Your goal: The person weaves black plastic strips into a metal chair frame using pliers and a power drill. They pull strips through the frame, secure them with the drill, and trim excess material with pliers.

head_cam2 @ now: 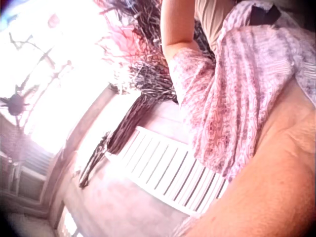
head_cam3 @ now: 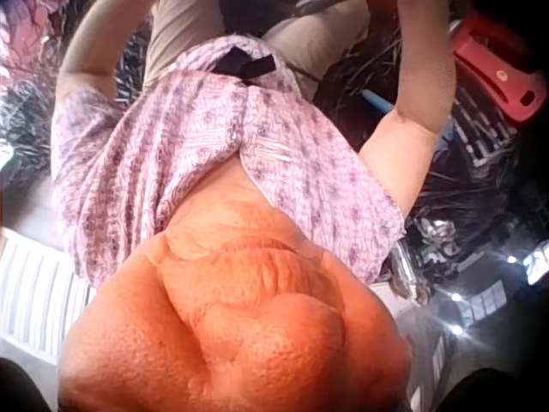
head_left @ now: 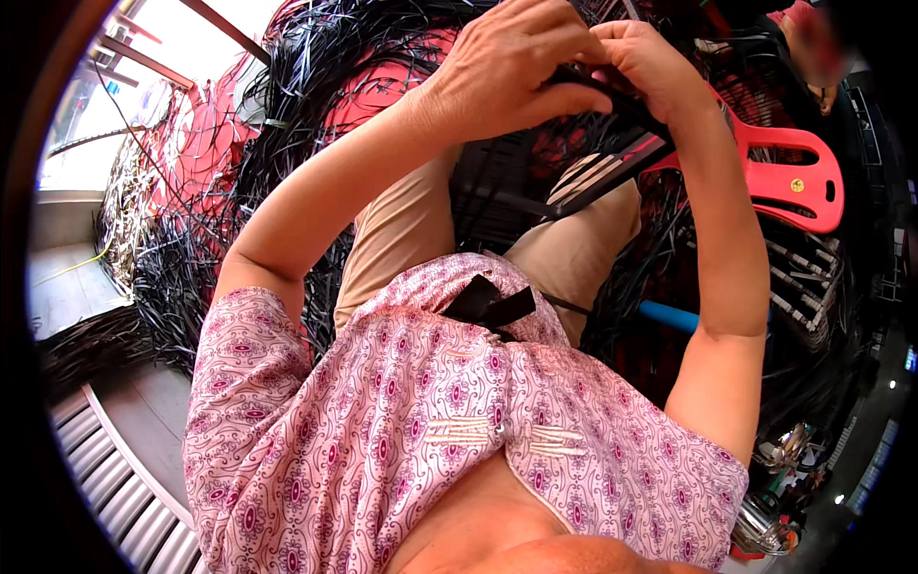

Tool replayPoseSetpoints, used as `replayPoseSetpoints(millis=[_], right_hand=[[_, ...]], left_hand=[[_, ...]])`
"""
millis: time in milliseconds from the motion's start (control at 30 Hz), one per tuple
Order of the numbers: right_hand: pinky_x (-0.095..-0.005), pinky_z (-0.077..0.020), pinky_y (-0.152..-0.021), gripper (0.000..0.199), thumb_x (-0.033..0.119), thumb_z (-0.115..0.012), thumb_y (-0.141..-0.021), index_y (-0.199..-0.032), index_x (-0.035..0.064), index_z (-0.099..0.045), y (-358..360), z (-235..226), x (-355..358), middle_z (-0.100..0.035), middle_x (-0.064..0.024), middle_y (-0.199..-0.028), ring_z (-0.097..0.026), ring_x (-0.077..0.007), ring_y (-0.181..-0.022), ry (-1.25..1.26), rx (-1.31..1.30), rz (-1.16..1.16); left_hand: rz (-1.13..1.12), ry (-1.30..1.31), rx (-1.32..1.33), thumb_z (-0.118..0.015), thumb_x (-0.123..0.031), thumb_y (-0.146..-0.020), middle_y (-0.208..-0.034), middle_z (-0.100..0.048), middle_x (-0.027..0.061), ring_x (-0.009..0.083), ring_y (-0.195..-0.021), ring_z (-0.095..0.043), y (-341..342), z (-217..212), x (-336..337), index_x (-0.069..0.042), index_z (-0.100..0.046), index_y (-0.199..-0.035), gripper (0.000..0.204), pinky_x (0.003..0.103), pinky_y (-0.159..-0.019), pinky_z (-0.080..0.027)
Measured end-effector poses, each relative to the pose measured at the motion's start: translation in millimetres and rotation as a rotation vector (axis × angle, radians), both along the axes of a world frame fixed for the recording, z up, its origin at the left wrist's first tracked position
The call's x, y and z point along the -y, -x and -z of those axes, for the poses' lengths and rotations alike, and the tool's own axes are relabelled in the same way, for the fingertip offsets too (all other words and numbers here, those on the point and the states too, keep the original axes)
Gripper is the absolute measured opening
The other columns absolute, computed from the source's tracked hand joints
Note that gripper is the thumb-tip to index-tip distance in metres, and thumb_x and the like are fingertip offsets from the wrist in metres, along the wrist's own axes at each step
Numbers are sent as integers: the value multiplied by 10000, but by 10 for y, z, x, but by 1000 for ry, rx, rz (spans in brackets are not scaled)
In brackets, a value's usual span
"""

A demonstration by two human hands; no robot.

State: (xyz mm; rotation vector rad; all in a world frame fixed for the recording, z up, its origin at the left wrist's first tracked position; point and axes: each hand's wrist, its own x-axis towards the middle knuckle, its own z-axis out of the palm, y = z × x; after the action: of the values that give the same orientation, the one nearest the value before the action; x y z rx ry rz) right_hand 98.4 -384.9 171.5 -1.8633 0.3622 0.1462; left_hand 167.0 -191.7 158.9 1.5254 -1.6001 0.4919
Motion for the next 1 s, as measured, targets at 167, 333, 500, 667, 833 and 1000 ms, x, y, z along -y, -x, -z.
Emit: replayPoseSetpoints(millis=[167,333,500,667,833,1000], right_hand=[[-182,-446,-580,159,161,-668,-880,-984,57,-728,-66,108,156,-670,30,-778,-561,-32,-623,60,-115,-137],[-274,-517,-709,322,209,-645,-940,-1167,-20,-647,276,29,-352,-691,-66,-847,-642,-141,-755,528,610,372],[-327,-495,-693,229,-7,-721,-812,-1022,80,-694,738,314,-578,-651,-53,-971,-618,-210,-827,846,1092,394],[-347,-473,-730,319,14,-770,-744,-1034,136,-720,915,676,-651,-618,-31,-1005,-605,-226,-888,1208,1111,154],[-357,-456,-715,271,44,-774,-741,-990,139,-730,825,580,-665,-643,-9,-928,-617,-211,-807,1278,1215,40],[-340,-463,-667,81,76,-733,-864,-834,37,-669,790,363,-579,-663,-54,-845,-630,-230,-767,940,1036,330]], left_hand=[[82,-253,88,-728,-318,-836,-898,-634,95,281,-865,-627,-124,-5,56,-62,-688,-955,286,388,-770,-516],[218,-625,-301,-756,-261,-821,-833,-699,115,242,-765,-670,-229,-188,167,-27,-720,-948,269,355,-714,-527],[470,-809,-535,-748,-260,-854,-794,-693,9,106,-736,-610,-497,-88,344,-10,-721,-969,277,295,-676,-493],[587,-971,-776,-684,-346,-916,-771,-635,-21,88,-714,-556,-502,-80,401,-14,-724,-938,335,279,-652,-469],[475,-1111,-971,-561,-493,-983,-811,-647,9,108,-712,-563,-530,-179,362,-7,-722,-931,515,296,-671,-477],[427,-1044,-1130,-502,-571,-994,-853,-681,44,126,-732,-603,-463,-207,334,-25,-730,-947,593,314,-684,-507]])
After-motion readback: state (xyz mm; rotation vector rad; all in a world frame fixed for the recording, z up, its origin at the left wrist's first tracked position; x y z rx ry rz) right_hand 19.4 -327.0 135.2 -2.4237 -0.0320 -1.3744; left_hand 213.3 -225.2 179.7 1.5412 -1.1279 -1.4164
